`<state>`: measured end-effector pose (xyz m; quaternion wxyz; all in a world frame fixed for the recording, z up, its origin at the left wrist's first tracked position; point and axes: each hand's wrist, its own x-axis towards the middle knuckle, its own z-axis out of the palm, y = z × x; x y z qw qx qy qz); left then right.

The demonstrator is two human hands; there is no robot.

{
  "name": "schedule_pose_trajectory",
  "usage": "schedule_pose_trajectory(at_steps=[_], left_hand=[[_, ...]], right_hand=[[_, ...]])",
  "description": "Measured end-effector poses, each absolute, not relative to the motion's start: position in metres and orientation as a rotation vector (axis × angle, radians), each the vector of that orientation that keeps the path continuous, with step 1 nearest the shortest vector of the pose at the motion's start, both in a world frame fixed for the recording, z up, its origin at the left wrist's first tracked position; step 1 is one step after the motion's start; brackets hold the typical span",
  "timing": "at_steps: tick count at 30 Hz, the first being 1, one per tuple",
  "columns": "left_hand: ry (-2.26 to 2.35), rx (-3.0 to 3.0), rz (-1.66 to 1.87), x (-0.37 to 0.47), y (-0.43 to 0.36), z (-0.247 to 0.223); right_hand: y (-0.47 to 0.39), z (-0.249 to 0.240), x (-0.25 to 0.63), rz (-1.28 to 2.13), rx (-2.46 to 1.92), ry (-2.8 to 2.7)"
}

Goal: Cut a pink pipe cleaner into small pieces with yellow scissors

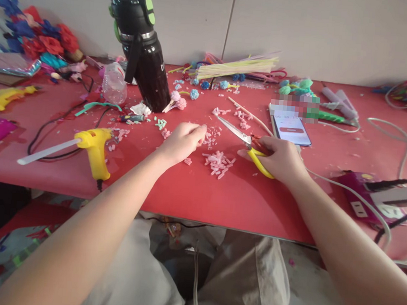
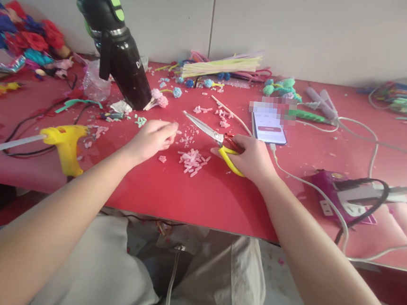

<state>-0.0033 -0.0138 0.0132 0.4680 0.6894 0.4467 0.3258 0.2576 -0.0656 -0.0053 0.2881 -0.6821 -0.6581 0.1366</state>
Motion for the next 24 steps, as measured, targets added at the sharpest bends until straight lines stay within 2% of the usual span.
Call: schedule_pose_trajectory(at_steps=[6,11,15,24], left_hand=[[1.236,1.928,0.379,-0.009,-0.026,0.029],[1.351,2.175,0.417,-0.041,-0.022,0.036],[1.379,2.186,0.256,-0.061,-0.026,0.039],[1.316,2.286,0.144,-0.055,-0.030,0.022]], right_hand=[[-0.065,-0.006,0.259,0.379,-1.819,-1.780],[-0.066,-0.004,0.258,0.370,-1.812,-1.783],[-0.065,-0.005,0.257,0.363,-1.805,-1.798],[-0.064,-0.007,0.258,0.361,-1.829,-1.805]])
